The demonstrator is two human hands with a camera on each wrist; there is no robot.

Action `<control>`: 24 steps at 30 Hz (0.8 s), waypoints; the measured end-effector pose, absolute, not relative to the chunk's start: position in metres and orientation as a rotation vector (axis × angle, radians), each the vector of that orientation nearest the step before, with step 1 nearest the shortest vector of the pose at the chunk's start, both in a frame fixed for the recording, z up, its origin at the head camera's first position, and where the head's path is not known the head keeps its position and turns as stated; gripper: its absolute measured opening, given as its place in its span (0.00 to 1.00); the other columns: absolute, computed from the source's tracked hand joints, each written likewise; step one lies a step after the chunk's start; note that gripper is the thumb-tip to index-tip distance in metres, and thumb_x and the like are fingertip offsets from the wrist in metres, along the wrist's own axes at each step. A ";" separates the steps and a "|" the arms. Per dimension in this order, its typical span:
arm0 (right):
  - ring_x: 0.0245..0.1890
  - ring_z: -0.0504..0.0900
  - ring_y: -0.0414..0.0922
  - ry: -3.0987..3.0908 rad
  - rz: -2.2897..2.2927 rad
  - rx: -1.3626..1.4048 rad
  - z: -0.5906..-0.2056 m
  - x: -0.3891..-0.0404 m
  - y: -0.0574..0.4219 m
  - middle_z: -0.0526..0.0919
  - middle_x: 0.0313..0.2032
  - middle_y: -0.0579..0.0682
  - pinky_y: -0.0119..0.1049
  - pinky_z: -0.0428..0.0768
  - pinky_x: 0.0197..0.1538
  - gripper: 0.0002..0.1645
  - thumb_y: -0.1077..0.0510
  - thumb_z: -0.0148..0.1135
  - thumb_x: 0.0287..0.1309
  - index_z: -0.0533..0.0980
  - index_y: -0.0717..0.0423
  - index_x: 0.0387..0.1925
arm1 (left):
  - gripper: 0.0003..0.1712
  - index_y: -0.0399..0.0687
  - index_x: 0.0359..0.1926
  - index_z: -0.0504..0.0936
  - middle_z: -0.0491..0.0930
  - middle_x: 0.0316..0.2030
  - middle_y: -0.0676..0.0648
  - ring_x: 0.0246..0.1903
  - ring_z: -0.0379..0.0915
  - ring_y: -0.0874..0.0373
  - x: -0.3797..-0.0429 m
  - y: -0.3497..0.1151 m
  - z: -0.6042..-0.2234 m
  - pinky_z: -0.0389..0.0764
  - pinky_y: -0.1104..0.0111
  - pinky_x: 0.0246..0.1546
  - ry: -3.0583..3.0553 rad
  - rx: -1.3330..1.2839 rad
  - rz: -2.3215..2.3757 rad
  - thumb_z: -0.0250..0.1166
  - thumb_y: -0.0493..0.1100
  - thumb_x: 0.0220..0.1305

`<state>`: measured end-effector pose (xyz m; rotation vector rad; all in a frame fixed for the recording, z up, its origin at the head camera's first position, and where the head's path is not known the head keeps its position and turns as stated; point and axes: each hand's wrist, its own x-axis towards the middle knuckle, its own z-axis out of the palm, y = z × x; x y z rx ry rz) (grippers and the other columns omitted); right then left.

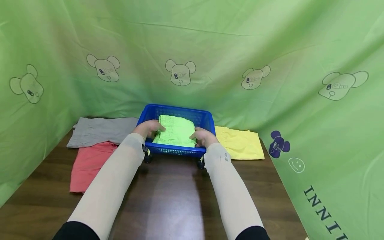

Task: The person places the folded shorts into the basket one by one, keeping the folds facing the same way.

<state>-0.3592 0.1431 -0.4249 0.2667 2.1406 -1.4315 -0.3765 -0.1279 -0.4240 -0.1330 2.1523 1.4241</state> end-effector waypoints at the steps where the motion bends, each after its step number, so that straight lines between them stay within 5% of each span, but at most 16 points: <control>1: 0.25 0.66 0.41 2.146 -1.421 0.269 -0.424 -0.359 0.144 0.42 0.82 0.52 0.37 0.81 0.37 0.52 0.64 0.60 0.69 0.43 0.43 0.83 | 0.52 0.43 0.81 0.29 0.31 0.81 0.36 0.77 0.44 0.30 -0.376 -0.128 -0.424 0.63 0.44 0.72 2.144 -0.133 1.423 0.58 0.43 0.76; 4: 0.53 0.76 0.47 2.156 -1.411 0.267 -0.423 -0.357 0.145 0.42 0.82 0.52 0.40 0.82 0.44 0.51 0.65 0.60 0.69 0.44 0.44 0.83 | 0.49 0.43 0.82 0.30 0.31 0.81 0.37 0.76 0.46 0.30 -0.376 -0.129 -0.425 0.66 0.43 0.70 2.111 -0.132 1.438 0.56 0.42 0.78; 7: 0.78 0.54 0.53 2.145 -1.424 0.242 -0.423 -0.355 0.145 0.40 0.82 0.53 0.43 0.82 0.48 0.50 0.66 0.58 0.70 0.44 0.45 0.83 | 0.47 0.42 0.82 0.31 0.30 0.82 0.38 0.77 0.44 0.30 -0.375 -0.130 -0.425 0.67 0.43 0.69 2.079 -0.135 1.475 0.54 0.42 0.79; 13: 0.73 0.63 0.59 2.193 -1.349 0.187 -0.422 -0.350 0.144 0.43 0.82 0.54 0.41 0.83 0.46 0.51 0.63 0.60 0.69 0.44 0.47 0.83 | 0.47 0.44 0.82 0.31 0.32 0.82 0.38 0.76 0.45 0.30 -0.371 -0.132 -0.423 0.69 0.42 0.68 2.086 -0.131 1.517 0.53 0.45 0.80; 19: 0.73 0.64 0.60 2.288 -1.208 0.053 -0.413 -0.341 0.142 0.45 0.82 0.52 0.51 0.73 0.68 0.55 0.58 0.68 0.65 0.46 0.50 0.82 | 0.47 0.43 0.82 0.31 0.32 0.82 0.39 0.77 0.44 0.30 -0.370 -0.132 -0.419 0.68 0.41 0.67 2.111 -0.101 1.518 0.53 0.48 0.80; 24: 0.70 0.69 0.60 2.374 -1.063 -0.008 -0.404 -0.334 0.138 0.50 0.81 0.55 0.55 0.67 0.72 0.54 0.57 0.68 0.65 0.47 0.52 0.82 | 0.45 0.44 0.82 0.33 0.32 0.82 0.38 0.77 0.44 0.30 -0.367 -0.131 -0.410 0.68 0.38 0.66 2.125 -0.098 1.474 0.52 0.48 0.80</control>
